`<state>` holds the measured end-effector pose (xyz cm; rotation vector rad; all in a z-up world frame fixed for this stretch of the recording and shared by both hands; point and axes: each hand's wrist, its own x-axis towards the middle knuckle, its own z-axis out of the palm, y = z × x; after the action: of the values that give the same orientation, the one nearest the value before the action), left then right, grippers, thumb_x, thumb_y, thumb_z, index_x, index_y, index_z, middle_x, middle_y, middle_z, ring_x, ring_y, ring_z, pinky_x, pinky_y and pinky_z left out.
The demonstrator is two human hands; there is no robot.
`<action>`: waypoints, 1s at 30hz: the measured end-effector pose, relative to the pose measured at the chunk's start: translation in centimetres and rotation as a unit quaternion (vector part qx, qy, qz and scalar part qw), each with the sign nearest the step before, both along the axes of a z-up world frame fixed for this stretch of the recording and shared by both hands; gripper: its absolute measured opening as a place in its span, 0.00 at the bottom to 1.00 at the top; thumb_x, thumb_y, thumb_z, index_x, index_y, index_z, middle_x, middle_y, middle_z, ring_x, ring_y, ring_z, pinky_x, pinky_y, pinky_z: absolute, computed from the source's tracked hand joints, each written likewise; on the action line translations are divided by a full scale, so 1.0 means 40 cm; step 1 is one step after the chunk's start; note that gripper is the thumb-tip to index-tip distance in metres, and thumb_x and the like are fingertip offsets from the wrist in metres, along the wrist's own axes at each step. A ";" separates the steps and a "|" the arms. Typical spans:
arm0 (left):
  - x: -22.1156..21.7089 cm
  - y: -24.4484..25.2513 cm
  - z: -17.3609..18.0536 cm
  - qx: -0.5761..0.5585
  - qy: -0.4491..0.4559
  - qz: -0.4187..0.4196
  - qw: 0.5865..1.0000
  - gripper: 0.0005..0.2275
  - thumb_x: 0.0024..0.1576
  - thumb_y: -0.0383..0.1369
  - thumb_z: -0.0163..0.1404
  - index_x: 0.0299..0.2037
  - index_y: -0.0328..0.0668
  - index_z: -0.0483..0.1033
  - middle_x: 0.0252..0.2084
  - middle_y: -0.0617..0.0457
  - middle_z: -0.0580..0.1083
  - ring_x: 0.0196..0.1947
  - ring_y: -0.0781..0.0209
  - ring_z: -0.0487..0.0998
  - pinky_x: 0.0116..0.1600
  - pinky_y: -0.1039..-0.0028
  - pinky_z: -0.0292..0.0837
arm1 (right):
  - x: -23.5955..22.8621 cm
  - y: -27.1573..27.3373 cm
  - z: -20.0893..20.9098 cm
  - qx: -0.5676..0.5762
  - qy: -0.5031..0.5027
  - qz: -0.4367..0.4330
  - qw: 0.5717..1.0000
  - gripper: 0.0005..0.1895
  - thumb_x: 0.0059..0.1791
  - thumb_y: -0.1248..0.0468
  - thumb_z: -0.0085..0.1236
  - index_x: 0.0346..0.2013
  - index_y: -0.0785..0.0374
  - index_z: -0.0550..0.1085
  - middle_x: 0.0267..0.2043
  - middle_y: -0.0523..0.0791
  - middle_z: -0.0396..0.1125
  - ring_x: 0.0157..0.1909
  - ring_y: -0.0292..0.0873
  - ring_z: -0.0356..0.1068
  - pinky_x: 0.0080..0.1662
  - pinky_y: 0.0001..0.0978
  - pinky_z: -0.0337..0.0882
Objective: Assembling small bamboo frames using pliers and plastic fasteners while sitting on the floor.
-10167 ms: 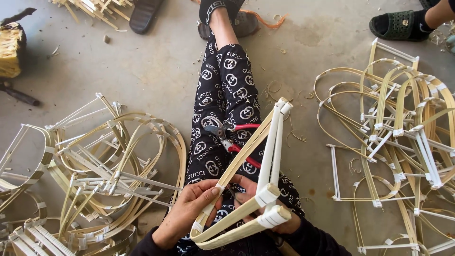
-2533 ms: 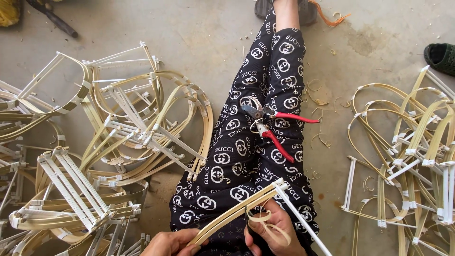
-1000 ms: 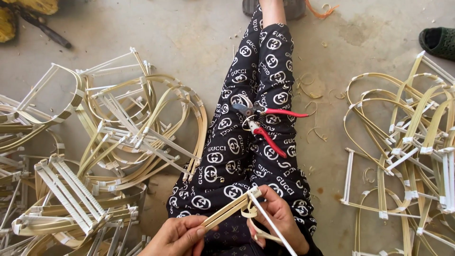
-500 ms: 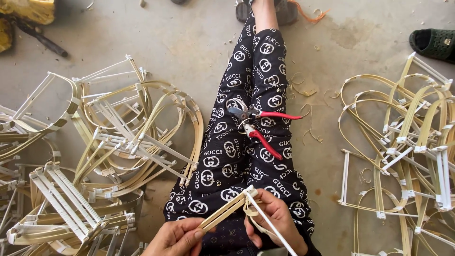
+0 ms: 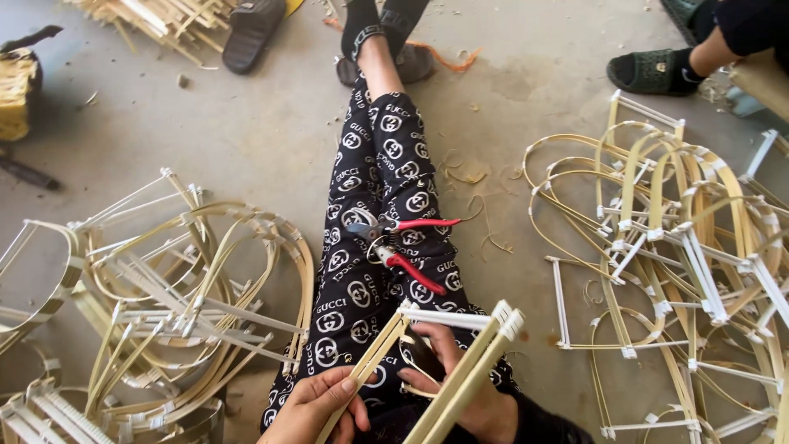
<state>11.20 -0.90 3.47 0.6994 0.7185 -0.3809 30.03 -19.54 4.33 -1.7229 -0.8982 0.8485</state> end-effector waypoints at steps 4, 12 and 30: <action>0.032 0.008 0.015 0.013 -0.002 0.031 0.999 0.16 0.63 0.36 0.43 0.54 0.34 0.77 0.23 0.48 0.75 0.10 0.65 0.68 0.17 0.78 0.62 | 0.070 0.053 0.076 -0.011 -0.242 0.088 0.966 0.37 0.50 0.61 0.64 0.71 0.63 0.59 0.50 0.55 0.70 0.50 0.53 0.74 0.49 0.42 0.74; 0.080 0.042 0.007 -0.075 -0.050 0.120 0.989 0.14 0.66 0.31 0.41 0.55 0.29 0.73 0.23 0.50 0.71 0.11 0.69 0.63 0.17 0.81 0.58 | 0.205 0.133 0.060 0.064 -0.395 0.151 0.904 0.35 0.48 0.61 0.63 0.70 0.59 0.63 0.34 0.50 0.64 0.27 0.47 0.70 0.30 0.37 0.73; 0.252 0.119 0.077 0.254 -0.189 0.386 0.867 0.15 0.67 0.34 0.40 0.57 0.34 0.72 0.23 0.56 0.71 0.14 0.72 0.63 0.17 0.81 0.57 | 0.377 0.268 0.038 0.036 0.229 -0.067 0.970 0.40 0.53 0.57 0.51 0.76 0.61 0.45 0.26 0.42 0.65 0.17 0.30 0.56 0.20 0.22 0.56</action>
<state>21.26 3.84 6.56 0.8791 0.6628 0.6965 45.09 -8.80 5.84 -1.4206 -0.4892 1.0515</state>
